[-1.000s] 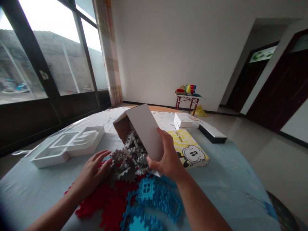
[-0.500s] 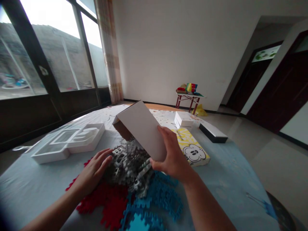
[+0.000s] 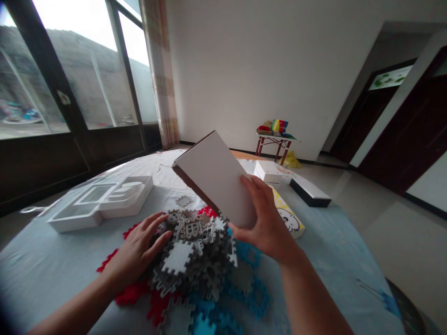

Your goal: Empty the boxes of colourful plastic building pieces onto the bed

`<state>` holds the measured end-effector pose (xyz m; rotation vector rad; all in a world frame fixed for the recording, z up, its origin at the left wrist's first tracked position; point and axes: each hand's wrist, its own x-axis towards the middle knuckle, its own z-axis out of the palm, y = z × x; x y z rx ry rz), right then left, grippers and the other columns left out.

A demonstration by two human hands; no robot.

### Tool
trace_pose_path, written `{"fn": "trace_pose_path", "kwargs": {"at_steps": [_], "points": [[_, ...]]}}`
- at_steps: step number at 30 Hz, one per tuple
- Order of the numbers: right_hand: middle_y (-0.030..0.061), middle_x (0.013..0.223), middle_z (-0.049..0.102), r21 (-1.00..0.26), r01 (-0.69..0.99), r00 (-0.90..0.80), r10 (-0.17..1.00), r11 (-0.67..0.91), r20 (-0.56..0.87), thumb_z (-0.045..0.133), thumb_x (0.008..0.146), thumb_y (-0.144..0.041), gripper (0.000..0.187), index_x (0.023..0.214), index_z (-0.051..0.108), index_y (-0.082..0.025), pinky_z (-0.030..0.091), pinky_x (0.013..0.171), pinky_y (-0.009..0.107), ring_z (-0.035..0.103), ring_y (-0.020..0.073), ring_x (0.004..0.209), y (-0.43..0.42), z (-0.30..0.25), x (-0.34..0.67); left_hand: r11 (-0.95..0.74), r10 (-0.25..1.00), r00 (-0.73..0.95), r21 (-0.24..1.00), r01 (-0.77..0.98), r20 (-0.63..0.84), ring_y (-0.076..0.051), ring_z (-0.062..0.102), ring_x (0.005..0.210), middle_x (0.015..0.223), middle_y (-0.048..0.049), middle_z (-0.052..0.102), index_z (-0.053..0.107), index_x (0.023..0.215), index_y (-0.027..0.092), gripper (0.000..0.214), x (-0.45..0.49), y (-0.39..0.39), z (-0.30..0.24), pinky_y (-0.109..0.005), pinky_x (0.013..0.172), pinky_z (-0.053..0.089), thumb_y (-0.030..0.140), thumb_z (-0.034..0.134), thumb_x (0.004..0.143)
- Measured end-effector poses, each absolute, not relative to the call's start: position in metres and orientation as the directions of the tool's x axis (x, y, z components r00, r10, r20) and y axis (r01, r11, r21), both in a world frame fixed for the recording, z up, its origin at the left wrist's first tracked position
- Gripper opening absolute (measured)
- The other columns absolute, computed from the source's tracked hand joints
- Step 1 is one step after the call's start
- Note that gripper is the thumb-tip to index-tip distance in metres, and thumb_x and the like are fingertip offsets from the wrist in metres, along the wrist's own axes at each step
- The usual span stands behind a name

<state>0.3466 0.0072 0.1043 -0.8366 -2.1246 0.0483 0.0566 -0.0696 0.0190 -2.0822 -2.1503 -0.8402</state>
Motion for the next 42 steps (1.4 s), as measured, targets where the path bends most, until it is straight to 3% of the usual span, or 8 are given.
{"fn": "trace_pose_path", "kwargs": {"at_steps": [7, 12, 21, 26, 30, 35, 42], "points": [[0.0053, 0.14, 0.022, -0.231, 0.569, -0.474, 0.544, 0.79, 0.693, 0.068, 0.064, -0.043, 0.09, 0.138, 0.018, -0.032, 0.023, 0.105, 0.05, 0.025, 0.0314, 0.128, 0.003, 0.112, 0.357, -0.144, 0.919, 0.024, 0.279, 0.949, 0.393, -0.027, 0.039, 0.122, 0.135, -0.0061, 0.042, 0.045, 0.124, 0.028, 0.047, 0.068, -0.076, 0.025, -0.05, 0.102, 0.029, 0.048, 0.042, 0.082], [0.0067, 0.14, 0.023, -0.203, 0.614, -0.392, 0.518, 0.763, 0.761, 0.067, 0.066, -0.043, 0.09, 0.139, 0.015, -0.031, 0.023, 0.105, 0.051, 0.025, 0.0322, 0.128, 0.009, 0.111, 0.358, -0.148, 0.931, 0.05, 0.251, 0.956, 0.361, -0.027, 0.036, 0.125, 0.136, -0.0081, 0.041, 0.046, 0.125, 0.025, 0.05, 0.073, -0.079, 0.027, -0.051, 0.104, 0.026, 0.05, 0.041, 0.082], [0.0064, 0.143, 0.02, -0.369, 0.513, -0.228, 0.538, 0.775, 0.812, 0.071, 0.062, -0.042, 0.097, 0.139, 0.013, -0.029, 0.024, 0.104, 0.051, 0.022, 0.0317, 0.13, 0.012, 0.111, 0.359, -0.271, 0.929, 0.204, 0.191, 0.943, 0.309, -0.028, 0.029, 0.129, 0.14, -0.0033, 0.039, 0.036, 0.133, 0.03, 0.057, 0.076, -0.085, 0.028, -0.053, 0.105, 0.024, 0.053, 0.042, 0.081], [0.0047, 0.144, 0.021, -0.497, 0.348, -0.24, 0.588, 0.795, 0.772, 0.071, 0.061, -0.041, 0.099, 0.139, 0.01, -0.032, 0.03, 0.102, 0.048, 0.024, 0.0282, 0.13, 0.016, 0.108, 0.36, -0.302, 0.926, 0.26, 0.125, 0.945, 0.275, -0.028, 0.024, 0.132, 0.144, -0.0019, 0.032, 0.027, 0.136, 0.034, 0.06, 0.07, -0.081, 0.025, -0.055, 0.105, 0.019, 0.054, 0.04, 0.082], [0.0039, 0.143, 0.022, -0.571, 0.265, -0.32, 0.629, 0.777, 0.708, 0.069, 0.064, -0.04, 0.095, 0.138, 0.01, -0.034, 0.033, 0.1, 0.045, 0.032, 0.026, 0.126, 0.02, 0.103, 0.36, -0.254, 0.93, 0.224, 0.072, 0.964, 0.292, -0.028, 0.024, 0.132, 0.143, -0.0024, 0.033, 0.032, 0.134, 0.034, 0.056, 0.062, -0.075, 0.019, -0.057, 0.105, 0.016, 0.055, 0.038, 0.082], [0.0051, 0.144, 0.02, -0.486, 0.416, -0.252, 0.61, 0.769, 0.751, 0.071, 0.062, -0.038, 0.096, 0.139, 0.013, -0.031, 0.025, 0.105, 0.047, 0.023, 0.0278, 0.13, 0.018, 0.102, 0.359, -0.232, 0.917, 0.207, 0.032, 0.972, 0.341, -0.028, 0.027, 0.131, 0.141, -0.0044, 0.038, 0.042, 0.129, 0.032, 0.053, 0.061, -0.073, 0.013, -0.057, 0.105, 0.016, 0.055, 0.039, 0.082], [0.0042, 0.141, 0.025, -0.25, 0.579, -0.361, 0.519, 0.776, 0.775, 0.067, 0.066, -0.037, 0.091, 0.139, 0.014, -0.032, 0.023, 0.105, 0.051, 0.024, 0.0304, 0.129, 0.007, 0.109, 0.354, -0.231, 0.918, 0.195, 0.063, 0.971, 0.346, -0.027, 0.027, 0.131, 0.14, -0.0047, 0.039, 0.043, 0.128, 0.031, 0.049, 0.064, -0.075, 0.016, -0.058, 0.105, 0.013, 0.051, 0.038, 0.083]]}}
